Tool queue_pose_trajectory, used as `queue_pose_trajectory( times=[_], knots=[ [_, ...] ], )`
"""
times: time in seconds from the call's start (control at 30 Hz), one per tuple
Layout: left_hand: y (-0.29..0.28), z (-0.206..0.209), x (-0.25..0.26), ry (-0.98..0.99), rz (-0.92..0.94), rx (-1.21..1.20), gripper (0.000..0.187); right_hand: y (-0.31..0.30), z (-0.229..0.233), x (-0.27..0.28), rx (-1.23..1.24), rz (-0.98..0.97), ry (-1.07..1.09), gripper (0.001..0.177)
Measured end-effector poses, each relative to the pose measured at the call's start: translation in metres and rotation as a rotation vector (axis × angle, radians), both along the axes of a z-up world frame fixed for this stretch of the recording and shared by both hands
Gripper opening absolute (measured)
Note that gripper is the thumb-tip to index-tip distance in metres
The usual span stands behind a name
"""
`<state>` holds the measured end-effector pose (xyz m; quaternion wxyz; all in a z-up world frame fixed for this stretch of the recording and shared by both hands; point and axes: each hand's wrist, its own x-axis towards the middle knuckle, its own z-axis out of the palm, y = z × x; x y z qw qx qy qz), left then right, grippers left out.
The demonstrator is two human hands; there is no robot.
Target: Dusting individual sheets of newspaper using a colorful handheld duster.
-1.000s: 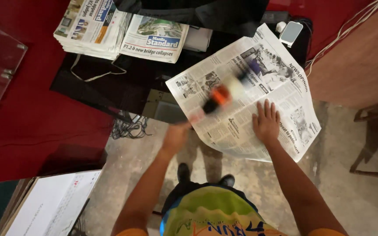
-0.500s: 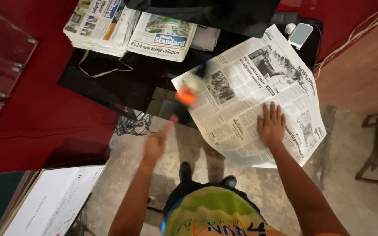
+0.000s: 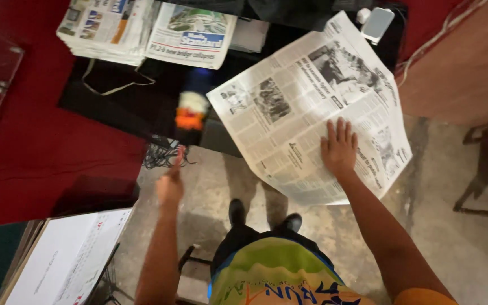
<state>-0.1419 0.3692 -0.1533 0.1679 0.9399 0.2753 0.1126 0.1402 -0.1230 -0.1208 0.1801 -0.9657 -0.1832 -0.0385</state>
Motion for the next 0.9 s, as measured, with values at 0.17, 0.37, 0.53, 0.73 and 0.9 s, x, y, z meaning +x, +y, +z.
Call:
queue_pose_trajectory(
  times=[0.17, 0.37, 0.53, 0.73, 0.9],
  knots=[
    [-0.039, 0.112, 0.022, -0.217, 0.04, -0.108, 0.026, -0.003, -0.003, -0.007, -0.01, 0.017, -0.028, 0.061],
    [-0.088, 0.118, 0.057, -0.29, -0.296, -0.257, 0.023, -0.009, -0.001, -0.027, -0.048, 0.118, -0.083, 0.061],
    [-0.169, 0.127, 0.084, -0.177, -0.373, -0.366, 0.03, -0.018, 0.004, -0.036, -0.033, 0.279, -0.103, 0.062],
    [-0.122, -0.001, 0.077, -0.079, -0.249, -0.331, 0.031, -0.024, 0.013, -0.025, -0.056, 0.37, -0.065, 0.061],
    [-0.099, 0.067, 0.053, -0.073, 0.262, -0.199, 0.03, -0.023, 0.013, -0.014, -0.062, 0.421, -0.04, 0.061]
  ],
)
